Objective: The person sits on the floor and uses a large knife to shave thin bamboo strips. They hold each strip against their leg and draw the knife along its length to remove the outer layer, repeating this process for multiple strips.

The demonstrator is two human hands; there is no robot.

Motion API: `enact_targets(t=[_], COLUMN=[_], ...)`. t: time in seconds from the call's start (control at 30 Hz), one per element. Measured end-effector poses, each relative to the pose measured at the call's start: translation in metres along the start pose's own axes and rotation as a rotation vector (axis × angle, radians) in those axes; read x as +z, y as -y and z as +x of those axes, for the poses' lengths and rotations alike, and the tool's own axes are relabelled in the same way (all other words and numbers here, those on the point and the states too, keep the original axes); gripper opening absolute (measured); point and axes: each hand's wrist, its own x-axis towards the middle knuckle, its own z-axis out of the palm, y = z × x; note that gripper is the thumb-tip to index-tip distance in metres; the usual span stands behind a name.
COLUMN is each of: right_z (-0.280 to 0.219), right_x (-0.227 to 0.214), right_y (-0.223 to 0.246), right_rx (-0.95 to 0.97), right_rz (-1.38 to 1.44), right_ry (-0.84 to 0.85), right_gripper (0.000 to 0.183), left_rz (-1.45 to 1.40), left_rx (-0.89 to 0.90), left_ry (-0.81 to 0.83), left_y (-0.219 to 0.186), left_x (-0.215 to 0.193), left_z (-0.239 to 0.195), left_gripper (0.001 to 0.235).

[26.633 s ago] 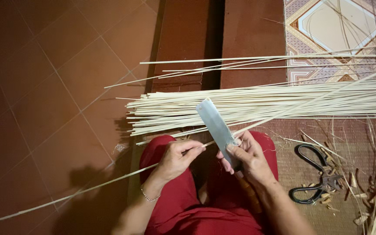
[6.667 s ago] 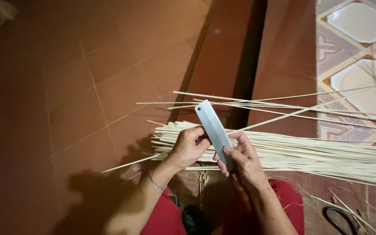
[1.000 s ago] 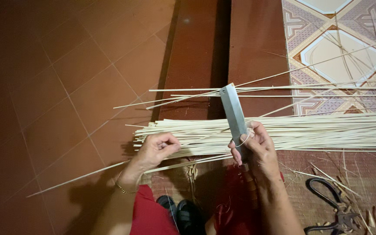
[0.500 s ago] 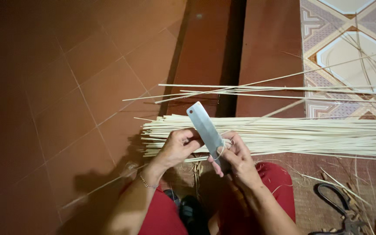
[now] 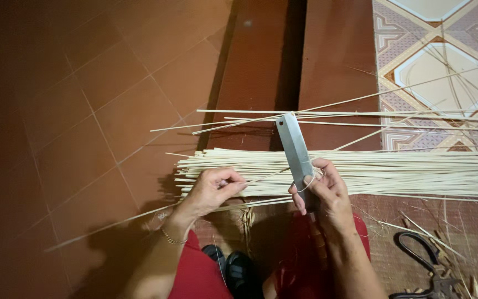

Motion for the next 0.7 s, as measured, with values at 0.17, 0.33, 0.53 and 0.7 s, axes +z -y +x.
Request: enact_targets(t=[0.17, 0.33, 0.53, 0.7], right_z=[0.000, 0.000, -0.001, -0.003], right_x=[-0.006, -0.013, -0.021, -0.038], right_y=[0.006, 0.015, 0.015, 0.030], right_rx=[-0.010, -0.037, -0.067, -0.143], right_rz=[0.012, 0.022, 0.017, 0.027], right_ry=[-0.035, -0.056, -0.093, -0.148], right_gripper=[0.028, 0.028, 0.028, 0.034], left_rz=[0.061, 0.136, 0.006, 0.080], left_rx=[-0.121, -0.072, -0.186, -0.275], left_ry=[0.026, 0.019, 0.014, -0.008], left_y=[0.018, 0.025, 0.033, 0.048], left_x=[-0.016, -0.032, -0.049, -0.072], left_z=[-0.005, -0.014, -0.023, -0.032], left_gripper=[0.008, 0.007, 0.009, 0.012])
